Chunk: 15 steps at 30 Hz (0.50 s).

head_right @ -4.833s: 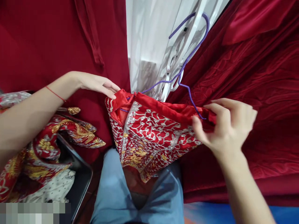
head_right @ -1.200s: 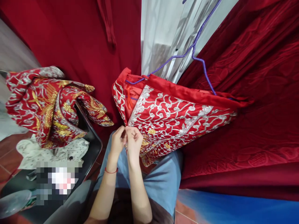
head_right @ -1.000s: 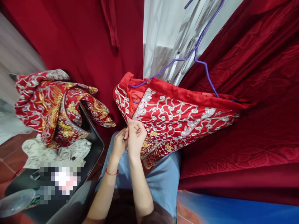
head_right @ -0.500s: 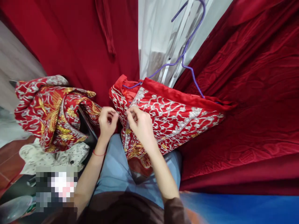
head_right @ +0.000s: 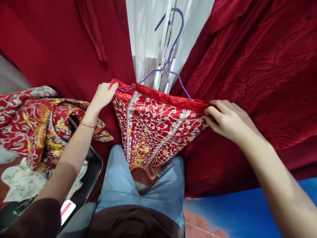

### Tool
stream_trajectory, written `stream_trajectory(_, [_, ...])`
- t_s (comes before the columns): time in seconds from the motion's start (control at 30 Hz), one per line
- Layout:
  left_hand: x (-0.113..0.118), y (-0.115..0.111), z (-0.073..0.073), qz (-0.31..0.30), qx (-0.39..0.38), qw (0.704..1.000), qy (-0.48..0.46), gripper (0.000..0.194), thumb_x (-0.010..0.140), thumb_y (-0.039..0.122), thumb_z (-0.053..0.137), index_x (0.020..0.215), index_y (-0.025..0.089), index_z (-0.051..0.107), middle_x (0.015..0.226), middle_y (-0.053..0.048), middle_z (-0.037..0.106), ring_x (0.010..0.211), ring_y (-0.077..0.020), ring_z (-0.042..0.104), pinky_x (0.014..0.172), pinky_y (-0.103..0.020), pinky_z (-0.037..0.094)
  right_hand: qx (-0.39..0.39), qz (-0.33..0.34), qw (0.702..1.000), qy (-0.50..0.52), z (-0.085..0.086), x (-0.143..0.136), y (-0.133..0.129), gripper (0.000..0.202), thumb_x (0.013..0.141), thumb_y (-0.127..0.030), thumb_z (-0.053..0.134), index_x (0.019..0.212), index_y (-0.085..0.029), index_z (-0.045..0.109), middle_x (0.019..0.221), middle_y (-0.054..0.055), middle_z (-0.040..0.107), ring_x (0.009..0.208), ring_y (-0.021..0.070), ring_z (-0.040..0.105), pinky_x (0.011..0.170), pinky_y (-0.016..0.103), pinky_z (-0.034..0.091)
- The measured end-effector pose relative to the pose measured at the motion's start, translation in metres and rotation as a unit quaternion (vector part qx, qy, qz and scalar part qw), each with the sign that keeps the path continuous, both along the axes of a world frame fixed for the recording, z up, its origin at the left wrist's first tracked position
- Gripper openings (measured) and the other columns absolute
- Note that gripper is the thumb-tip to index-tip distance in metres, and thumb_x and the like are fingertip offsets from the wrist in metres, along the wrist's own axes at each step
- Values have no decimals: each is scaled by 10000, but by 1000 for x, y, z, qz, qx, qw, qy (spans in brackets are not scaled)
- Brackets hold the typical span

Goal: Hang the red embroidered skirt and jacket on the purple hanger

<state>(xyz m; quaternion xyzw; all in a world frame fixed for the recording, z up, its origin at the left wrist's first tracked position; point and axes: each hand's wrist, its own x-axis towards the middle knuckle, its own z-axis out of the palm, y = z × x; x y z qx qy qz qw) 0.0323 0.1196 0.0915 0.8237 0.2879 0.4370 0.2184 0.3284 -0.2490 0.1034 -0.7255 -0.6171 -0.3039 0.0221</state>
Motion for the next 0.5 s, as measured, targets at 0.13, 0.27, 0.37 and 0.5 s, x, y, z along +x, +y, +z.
stream_trajectory(0.13, [-2,-9,-12,74,74,994,-44,396,980,416,459,672,194,570,629,-61,594,788,-215,633,751,-305,436,79,34,996,38,-3,3,-5,385,1007,-370,468,1344,-203,548,1144,199,692,1027,221,670,857,363,487])
stream_trajectory(0.27, [8,-14,-26,94,90,985,-111,406,1012,434,416,761,182,612,721,-81,637,830,-221,672,809,-320,463,59,1,998,20,5,-11,-6,283,1030,-337,408,1145,-231,644,1053,161,727,945,203,673,817,338,493])
stream_trajectory(0.37, [18,-16,-29,97,83,976,-178,433,1024,464,398,812,173,638,777,-77,650,907,-229,690,876,-340,488,63,9,996,-55,13,-19,-6,308,1034,-269,344,1018,-216,647,912,145,725,821,211,632,758,335,480])
stream_trajectory(0.5, [25,-23,-26,81,46,954,-284,513,1032,539,318,985,176,679,931,-87,694,1034,-235,686,1000,-384,490,95,50,989,-103,22,-32,4,294,1031,-219,317,1030,-171,608,879,143,693,800,209,587,728,310,468])
